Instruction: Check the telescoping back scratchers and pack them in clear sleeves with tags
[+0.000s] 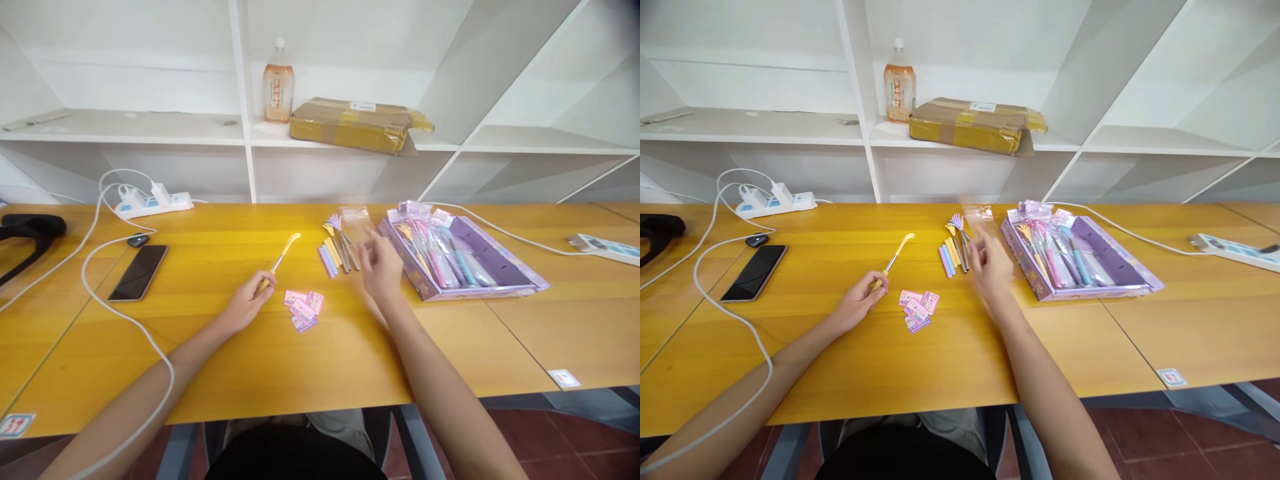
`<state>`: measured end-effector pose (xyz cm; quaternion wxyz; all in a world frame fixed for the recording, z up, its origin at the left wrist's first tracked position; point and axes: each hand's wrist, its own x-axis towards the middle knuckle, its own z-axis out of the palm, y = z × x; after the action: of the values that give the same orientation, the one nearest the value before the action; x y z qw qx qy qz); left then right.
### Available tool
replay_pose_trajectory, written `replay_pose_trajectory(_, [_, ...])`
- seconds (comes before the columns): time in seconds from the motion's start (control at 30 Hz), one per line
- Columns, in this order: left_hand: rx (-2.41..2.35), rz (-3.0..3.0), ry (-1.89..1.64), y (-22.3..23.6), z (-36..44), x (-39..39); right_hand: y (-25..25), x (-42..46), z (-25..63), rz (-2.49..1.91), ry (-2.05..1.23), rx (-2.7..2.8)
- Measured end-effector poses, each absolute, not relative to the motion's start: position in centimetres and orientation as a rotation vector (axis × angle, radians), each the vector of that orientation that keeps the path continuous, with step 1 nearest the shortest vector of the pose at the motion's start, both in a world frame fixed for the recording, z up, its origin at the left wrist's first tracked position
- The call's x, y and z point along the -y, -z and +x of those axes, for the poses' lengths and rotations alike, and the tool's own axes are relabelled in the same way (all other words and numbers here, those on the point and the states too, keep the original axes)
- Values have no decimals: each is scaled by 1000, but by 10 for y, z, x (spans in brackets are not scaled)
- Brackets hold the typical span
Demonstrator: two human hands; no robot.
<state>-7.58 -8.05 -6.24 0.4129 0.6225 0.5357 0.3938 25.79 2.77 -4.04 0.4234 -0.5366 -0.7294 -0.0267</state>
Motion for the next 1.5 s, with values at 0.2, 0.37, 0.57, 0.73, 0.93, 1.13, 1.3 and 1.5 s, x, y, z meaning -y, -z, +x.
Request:
replay_pose_trajectory(0.2, [-1147,1657,-974,56,-66,89,57,10,205,-672,-136,2364])
replay_pose_trajectory(0.37, [-1080,1580,-1002,63,-62,92,58,27,191,-448,-220,2543])
replay_pose_trajectory(0.57, [-1142,1584,-972,61,-57,96,59,26,190,-441,-511,2400])
replay_pose_trajectory(0.73, [-1209,1686,-919,55,-55,97,57,25,183,-712,-853,2082])
replay_pose_trajectory(0.93, [-1012,1710,-870,55,-52,100,53,30,170,-567,-1223,1987])
replay_pose_trajectory(1.13, [-949,1293,-1140,60,-52,102,60,21,173,-701,-1444,1586])
replay_pose_trajectory(1.3, [-954,760,-1542,54,-67,84,44,8,200,-706,-1435,1215])
replay_pose_trajectory(1.5, [-965,566,-1601,49,-78,72,28,20,223,-745,-1580,1541])
